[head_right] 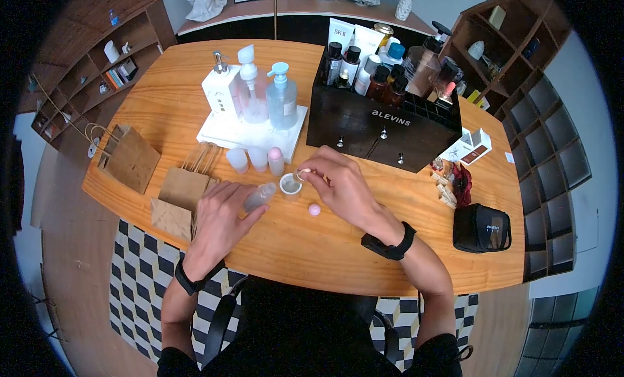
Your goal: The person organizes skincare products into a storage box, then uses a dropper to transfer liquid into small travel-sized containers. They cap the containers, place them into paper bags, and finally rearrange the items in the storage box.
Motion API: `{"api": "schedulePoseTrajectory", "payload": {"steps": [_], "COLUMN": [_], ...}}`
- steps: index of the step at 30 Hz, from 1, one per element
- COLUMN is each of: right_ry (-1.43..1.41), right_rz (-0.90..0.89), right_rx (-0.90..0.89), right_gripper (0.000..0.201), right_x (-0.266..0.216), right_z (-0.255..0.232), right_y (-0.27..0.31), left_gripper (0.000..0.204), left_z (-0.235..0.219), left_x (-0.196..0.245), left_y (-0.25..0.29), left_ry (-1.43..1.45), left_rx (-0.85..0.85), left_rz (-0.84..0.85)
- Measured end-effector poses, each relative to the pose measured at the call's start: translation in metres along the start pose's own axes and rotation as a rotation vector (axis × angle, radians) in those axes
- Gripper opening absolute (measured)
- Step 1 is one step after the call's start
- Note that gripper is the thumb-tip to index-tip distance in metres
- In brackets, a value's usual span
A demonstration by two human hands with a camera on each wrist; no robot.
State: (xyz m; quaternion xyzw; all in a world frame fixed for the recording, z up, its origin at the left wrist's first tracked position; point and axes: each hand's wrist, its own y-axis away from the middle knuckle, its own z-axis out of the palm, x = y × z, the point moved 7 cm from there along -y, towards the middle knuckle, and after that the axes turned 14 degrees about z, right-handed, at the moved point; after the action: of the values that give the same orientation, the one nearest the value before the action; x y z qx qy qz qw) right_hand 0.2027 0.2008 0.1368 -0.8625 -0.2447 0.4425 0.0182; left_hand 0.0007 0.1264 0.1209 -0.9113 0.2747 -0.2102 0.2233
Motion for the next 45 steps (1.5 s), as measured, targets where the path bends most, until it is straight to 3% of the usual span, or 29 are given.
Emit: {"api": "schedulePoseTrajectory", "payload": {"steps": [8,18,24,29,35,39,42,44,45], "right_ry": [0.028,0.016,0.038,-0.015,-0.099,0.050,0.159,0.349,0.349], "right_rz": [-0.055,0.002,-0.090,0.053,0.160,0.095,0.202,0.043,0.045], "right_rx": [0.011,-0.025,0.019,-0.093,-0.108,0.064,-0.085,-0.216,-0.214], "right_gripper": [0.009,0.009,0.010,0.014,0.023,0.024,0.022,0.013,0.013], "right_x": [-0.005,0.000,0.000,0.005,0.018,0.026,0.039,0.031,0.033], "right_z": [0.000,0.005,0.005,0.012,0.013,-0.005,0.004,0.019,0.021], "right_y": [-0.001,-0.003,-0.002,-0.005,-0.004,0.005,0.014,0.030,0.034], "left_gripper": [0.033,0.032,0.034,0.034,0.034,0.034,0.034,0.034,0.034], "left_z": [-0.008,-0.007,-0.008,-0.009,-0.009,-0.006,-0.005,-0.004,-0.003], "left_x": [0.007,0.004,0.003,0.005,0.007,0.006,0.007,0.009,0.009], "left_y": [0.000,0.003,0.005,0.004,0.002,0.004,0.004,0.004,0.006], "left_ry": [0.003,0.006,-0.002,-0.001,0.009,0.025,0.033,0.065,0.095], "left_rx": [0.036,0.050,0.043,0.046,0.025,0.019,0.015,-0.009,-0.031], "left_rz": [0.020,0.029,0.010,0.007,-0.011,-0.025,-0.029,-0.049,-0.074]}}
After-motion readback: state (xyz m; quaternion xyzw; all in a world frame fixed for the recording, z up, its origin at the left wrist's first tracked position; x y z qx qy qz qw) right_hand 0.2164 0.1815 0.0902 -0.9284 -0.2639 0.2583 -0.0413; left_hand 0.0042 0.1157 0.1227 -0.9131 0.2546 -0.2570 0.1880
